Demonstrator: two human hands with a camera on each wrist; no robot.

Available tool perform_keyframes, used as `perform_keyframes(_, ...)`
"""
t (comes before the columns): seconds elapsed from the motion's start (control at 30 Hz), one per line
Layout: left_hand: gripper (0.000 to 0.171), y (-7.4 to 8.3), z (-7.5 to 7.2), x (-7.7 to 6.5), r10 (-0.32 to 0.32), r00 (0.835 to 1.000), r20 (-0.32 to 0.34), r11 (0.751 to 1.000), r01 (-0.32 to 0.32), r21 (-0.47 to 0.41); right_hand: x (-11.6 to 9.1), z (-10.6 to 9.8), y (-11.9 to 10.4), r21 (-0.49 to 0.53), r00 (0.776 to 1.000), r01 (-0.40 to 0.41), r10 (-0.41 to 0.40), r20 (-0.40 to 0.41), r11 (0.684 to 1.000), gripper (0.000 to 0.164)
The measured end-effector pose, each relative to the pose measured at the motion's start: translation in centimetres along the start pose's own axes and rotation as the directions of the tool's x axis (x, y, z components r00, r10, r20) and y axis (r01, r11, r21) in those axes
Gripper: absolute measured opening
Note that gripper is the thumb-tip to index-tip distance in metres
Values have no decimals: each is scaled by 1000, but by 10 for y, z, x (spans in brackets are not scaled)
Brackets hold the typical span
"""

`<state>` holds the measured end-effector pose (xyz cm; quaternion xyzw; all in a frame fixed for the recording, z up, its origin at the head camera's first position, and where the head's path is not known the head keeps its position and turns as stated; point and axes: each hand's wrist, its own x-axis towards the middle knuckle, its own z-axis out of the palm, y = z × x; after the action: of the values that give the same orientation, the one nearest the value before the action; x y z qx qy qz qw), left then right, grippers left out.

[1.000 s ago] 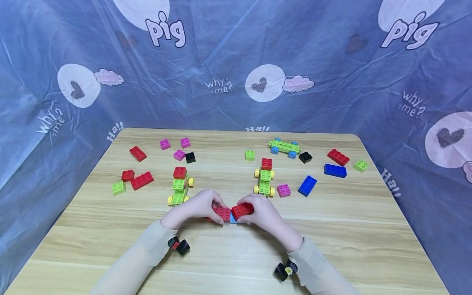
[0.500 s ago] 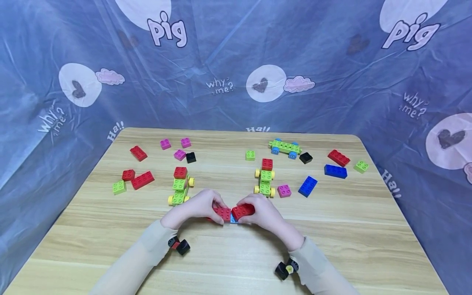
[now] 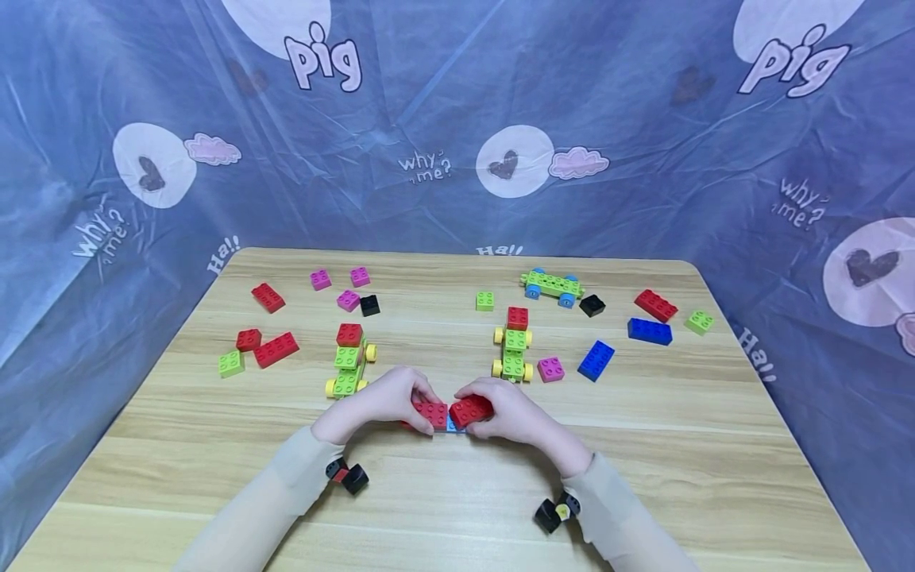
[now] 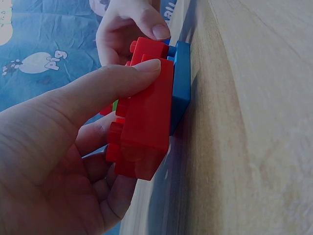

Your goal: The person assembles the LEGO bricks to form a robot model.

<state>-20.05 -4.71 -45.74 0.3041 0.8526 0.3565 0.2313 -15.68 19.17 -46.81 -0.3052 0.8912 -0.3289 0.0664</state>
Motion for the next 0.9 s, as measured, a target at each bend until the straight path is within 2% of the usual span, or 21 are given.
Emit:
perform_keyframes(0.27,37,1,0,0,0,1000,-1,1000,0,1,2,-1,9,66,999,28,-30,28,997,43)
perform_keyframes(0.67,36,2,0,-1,2,1000,-2,1000,-2,-3,0,1,2,33,1000,11,-10,-28,999,39)
perform_keyframes(0.9,36,3,-1,-1,-2,1000,-9,1000,2,15,0,3,-2,26,999,-22,23,-26,999,39)
